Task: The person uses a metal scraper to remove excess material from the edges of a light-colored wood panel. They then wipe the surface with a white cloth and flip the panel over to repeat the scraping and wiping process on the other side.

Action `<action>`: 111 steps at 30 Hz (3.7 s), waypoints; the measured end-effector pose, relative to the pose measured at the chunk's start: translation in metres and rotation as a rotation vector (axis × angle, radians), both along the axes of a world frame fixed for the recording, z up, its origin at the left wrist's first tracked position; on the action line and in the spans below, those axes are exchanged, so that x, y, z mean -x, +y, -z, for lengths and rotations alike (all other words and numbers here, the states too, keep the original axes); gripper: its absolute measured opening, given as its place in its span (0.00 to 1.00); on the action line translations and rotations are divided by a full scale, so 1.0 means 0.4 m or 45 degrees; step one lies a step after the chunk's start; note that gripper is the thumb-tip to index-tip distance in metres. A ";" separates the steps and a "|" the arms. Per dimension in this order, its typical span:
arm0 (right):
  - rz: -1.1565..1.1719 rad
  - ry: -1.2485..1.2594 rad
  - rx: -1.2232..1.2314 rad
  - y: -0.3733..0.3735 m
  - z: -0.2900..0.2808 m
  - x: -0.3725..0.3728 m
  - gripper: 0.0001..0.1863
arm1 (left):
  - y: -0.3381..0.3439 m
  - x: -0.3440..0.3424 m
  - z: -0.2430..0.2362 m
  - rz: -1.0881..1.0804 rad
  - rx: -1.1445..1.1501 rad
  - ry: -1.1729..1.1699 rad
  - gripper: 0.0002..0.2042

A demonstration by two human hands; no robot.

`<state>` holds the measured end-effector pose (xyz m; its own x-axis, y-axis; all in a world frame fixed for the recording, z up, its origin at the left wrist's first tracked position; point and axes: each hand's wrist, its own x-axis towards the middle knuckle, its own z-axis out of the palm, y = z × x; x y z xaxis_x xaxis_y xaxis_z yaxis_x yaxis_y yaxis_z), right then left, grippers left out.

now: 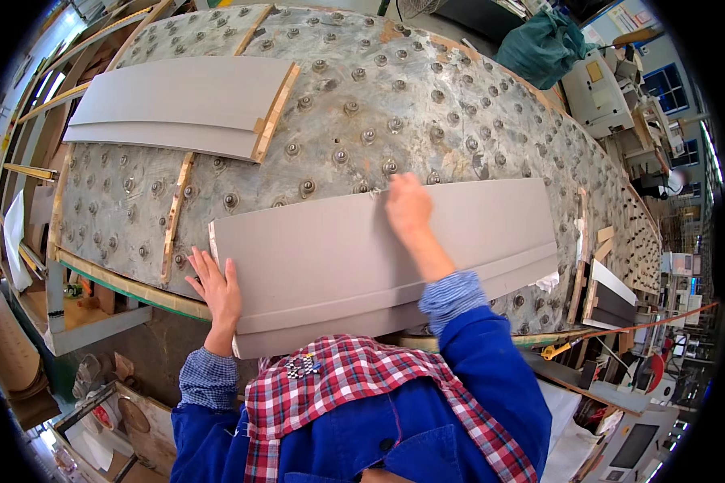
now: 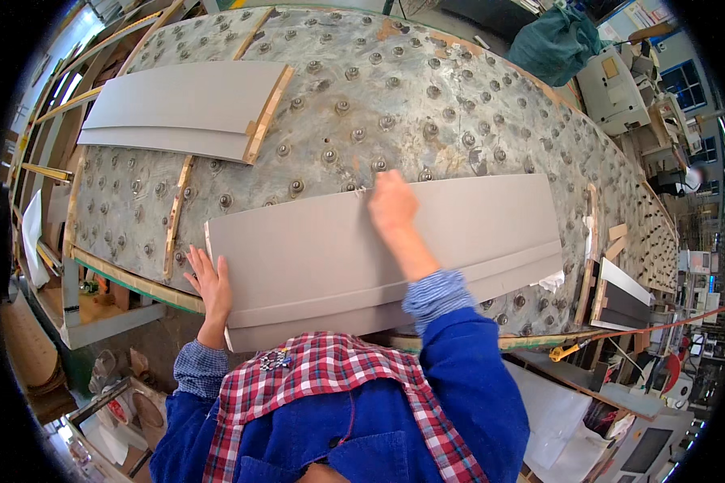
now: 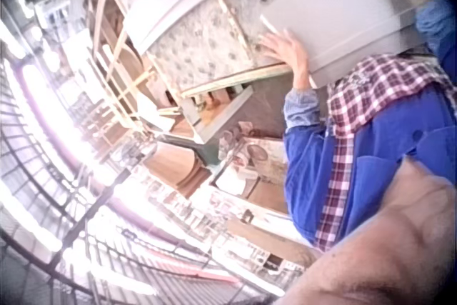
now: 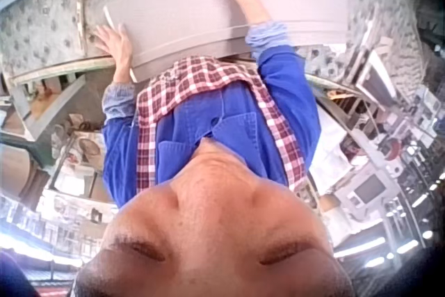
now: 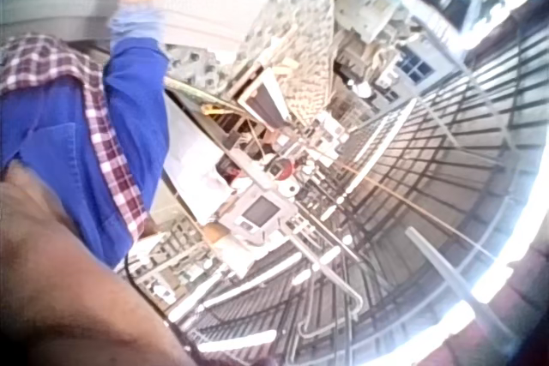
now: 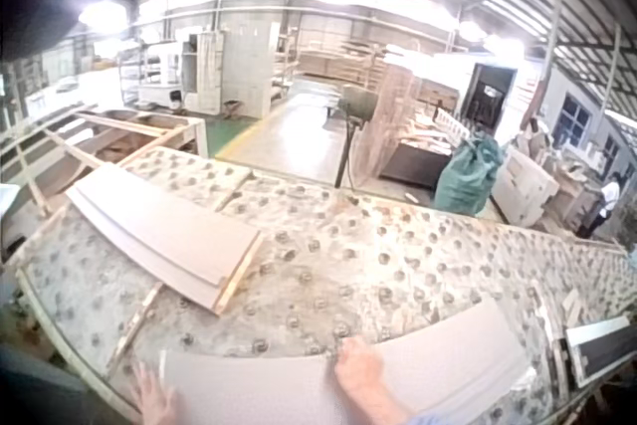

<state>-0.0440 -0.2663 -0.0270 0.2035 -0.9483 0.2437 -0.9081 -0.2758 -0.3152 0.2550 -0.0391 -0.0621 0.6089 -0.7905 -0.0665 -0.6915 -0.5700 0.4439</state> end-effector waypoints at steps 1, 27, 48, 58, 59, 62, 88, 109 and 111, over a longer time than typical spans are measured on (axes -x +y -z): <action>-0.032 -0.040 -0.026 0.027 -0.006 -0.058 0.08 | -0.005 0.016 0.002 0.004 0.009 0.005 0.33; -0.252 -0.220 -0.013 0.119 0.017 -0.222 0.05 | -0.139 0.322 -0.009 0.216 0.340 0.307 0.32; 0.027 -0.116 0.223 0.008 0.032 0.031 0.05 | -0.072 0.287 0.006 0.453 0.403 0.429 0.35; -0.267 -0.342 -0.038 0.122 -0.024 -0.280 0.08 | -0.072 0.293 0.008 0.504 0.400 0.321 0.35; -0.191 -0.306 0.010 0.072 -0.007 -0.227 0.12 | -0.074 0.297 0.001 0.525 0.407 0.309 0.36; 0.117 0.026 -0.066 -0.057 -0.051 -0.036 0.12 | -0.073 0.297 -0.003 0.540 0.398 0.291 0.38; -0.496 -0.206 -0.134 0.193 0.009 -0.378 0.08 | -0.072 0.304 0.013 0.598 0.369 0.224 0.34; -0.334 -0.285 0.141 0.206 0.014 -0.336 0.10 | -0.070 0.302 -0.008 0.565 0.408 0.208 0.35; -0.138 -0.197 0.119 0.174 0.012 -0.287 0.10 | -0.074 0.307 -0.005 0.540 0.421 0.280 0.34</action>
<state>0.0709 -0.1968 -0.0320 0.2562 -0.8948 0.3656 -0.8144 -0.4035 -0.4170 0.1321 -0.0686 -0.0601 0.2344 -0.9625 0.1364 -0.7003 -0.0699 0.7104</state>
